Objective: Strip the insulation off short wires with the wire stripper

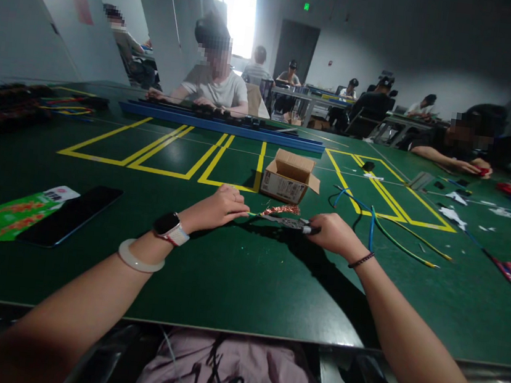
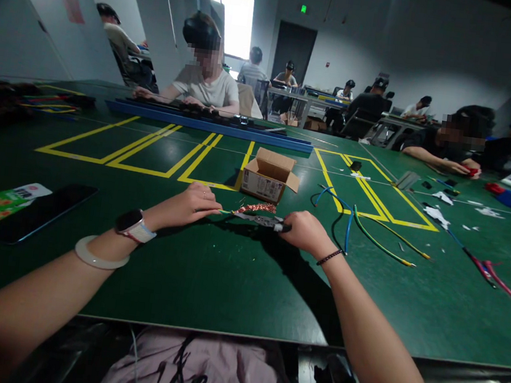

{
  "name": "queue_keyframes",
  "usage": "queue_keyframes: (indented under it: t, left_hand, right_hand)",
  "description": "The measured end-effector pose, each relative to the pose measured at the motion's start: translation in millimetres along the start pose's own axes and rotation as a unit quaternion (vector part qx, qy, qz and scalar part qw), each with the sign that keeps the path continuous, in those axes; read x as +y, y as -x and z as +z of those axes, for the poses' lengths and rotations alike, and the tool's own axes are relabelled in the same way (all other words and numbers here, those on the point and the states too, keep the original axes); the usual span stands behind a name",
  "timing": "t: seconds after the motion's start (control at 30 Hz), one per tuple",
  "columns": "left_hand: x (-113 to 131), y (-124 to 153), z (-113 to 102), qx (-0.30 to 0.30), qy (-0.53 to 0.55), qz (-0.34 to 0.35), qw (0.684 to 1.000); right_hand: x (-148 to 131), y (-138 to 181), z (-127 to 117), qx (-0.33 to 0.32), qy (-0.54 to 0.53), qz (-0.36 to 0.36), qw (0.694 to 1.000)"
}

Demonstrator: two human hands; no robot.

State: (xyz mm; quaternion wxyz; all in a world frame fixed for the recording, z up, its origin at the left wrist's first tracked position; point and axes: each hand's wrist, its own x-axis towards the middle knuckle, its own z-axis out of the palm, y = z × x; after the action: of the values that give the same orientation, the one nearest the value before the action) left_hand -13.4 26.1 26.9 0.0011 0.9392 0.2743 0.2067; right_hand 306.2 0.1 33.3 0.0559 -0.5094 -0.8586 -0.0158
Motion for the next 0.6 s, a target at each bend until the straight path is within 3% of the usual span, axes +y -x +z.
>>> queue_keyframes:
  t: [0.13, 0.3, 0.37, 0.47, 0.6]
  left_hand:
    - [3, 1, -3, -0.011, -0.057, 0.038, 0.998]
    - [4, 1, -6, -0.01, -0.083, 0.042, 0.996]
    - [2, 1, -4, 0.001, -0.065, 0.021, 0.998]
    - [-1, -1, 1, 0.018, -0.014, -0.034, 0.999]
    - [-1, -4, 3, 0.018, 0.082, -0.084, 0.993]
  right_hand:
    - [0, 0, -7, -0.109, -0.118, 0.064, 0.985]
    - [1, 0, -6, -0.154, -0.189, 0.081, 0.967]
    - [2, -1, -3, -0.125, -0.176, 0.058, 0.975]
    - [6, -1, 4, 0.004, -0.091, -0.017, 0.996]
    - [11, -1, 7, 0.132, 0.027, -0.067, 0.989]
